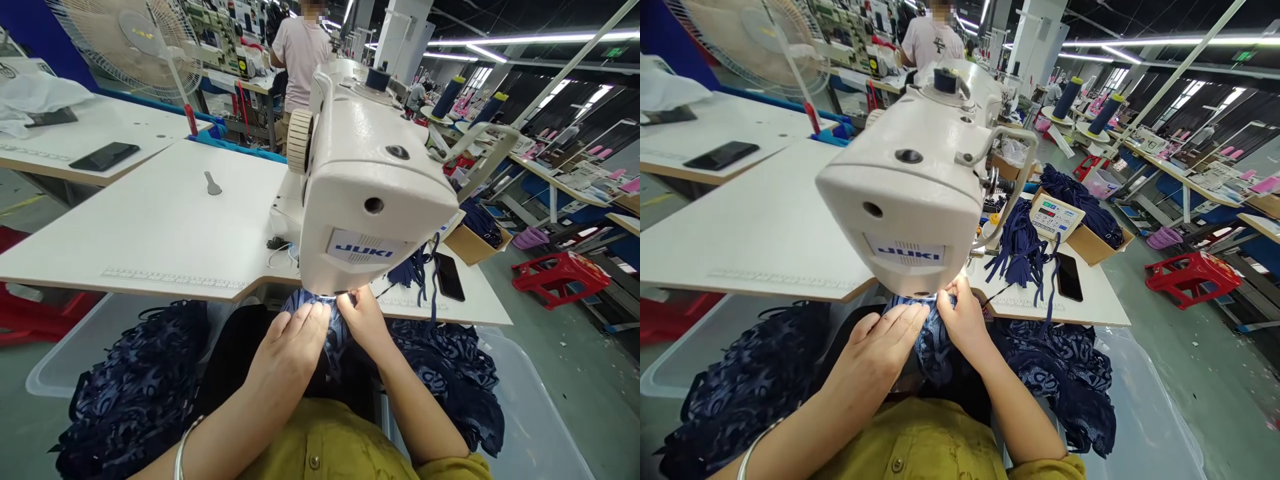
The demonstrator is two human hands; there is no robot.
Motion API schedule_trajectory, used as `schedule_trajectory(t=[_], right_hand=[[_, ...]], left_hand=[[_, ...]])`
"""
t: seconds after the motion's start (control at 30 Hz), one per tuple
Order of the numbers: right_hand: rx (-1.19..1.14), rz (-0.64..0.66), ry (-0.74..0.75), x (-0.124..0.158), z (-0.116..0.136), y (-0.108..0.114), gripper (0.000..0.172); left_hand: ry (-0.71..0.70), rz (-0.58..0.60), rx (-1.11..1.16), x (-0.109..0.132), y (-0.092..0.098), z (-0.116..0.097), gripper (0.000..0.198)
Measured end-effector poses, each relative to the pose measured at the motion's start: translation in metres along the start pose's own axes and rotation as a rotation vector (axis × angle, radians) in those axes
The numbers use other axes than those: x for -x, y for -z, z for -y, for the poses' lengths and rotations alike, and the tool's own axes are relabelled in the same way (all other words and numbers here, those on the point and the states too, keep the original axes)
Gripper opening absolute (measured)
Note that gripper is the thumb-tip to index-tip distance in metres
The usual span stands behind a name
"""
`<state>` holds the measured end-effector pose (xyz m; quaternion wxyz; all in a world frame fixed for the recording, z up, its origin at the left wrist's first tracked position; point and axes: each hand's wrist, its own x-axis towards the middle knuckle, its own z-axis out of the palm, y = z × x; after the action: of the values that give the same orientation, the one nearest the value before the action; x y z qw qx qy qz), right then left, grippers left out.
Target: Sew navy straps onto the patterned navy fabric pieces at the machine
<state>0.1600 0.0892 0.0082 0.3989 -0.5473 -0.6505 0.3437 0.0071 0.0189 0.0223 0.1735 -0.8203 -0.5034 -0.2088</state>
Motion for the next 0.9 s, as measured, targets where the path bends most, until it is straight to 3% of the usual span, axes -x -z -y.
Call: schedule_trajectory(t=[0.6, 0.9], right_hand=[[0.054, 0.028, -0.01, -0.0064, 0.0002, 0.002, 0.012], [0.092, 0.029, -0.042, -0.0059, -0.0002, 0.0011, 0.009]], left_hand=[[0.018, 0.016, -0.075, -0.0045, 0.0007, -0.0084, 0.041], [-0.007, -0.007, -0.123, -0.006, -0.0031, -0.0073, 0.04]])
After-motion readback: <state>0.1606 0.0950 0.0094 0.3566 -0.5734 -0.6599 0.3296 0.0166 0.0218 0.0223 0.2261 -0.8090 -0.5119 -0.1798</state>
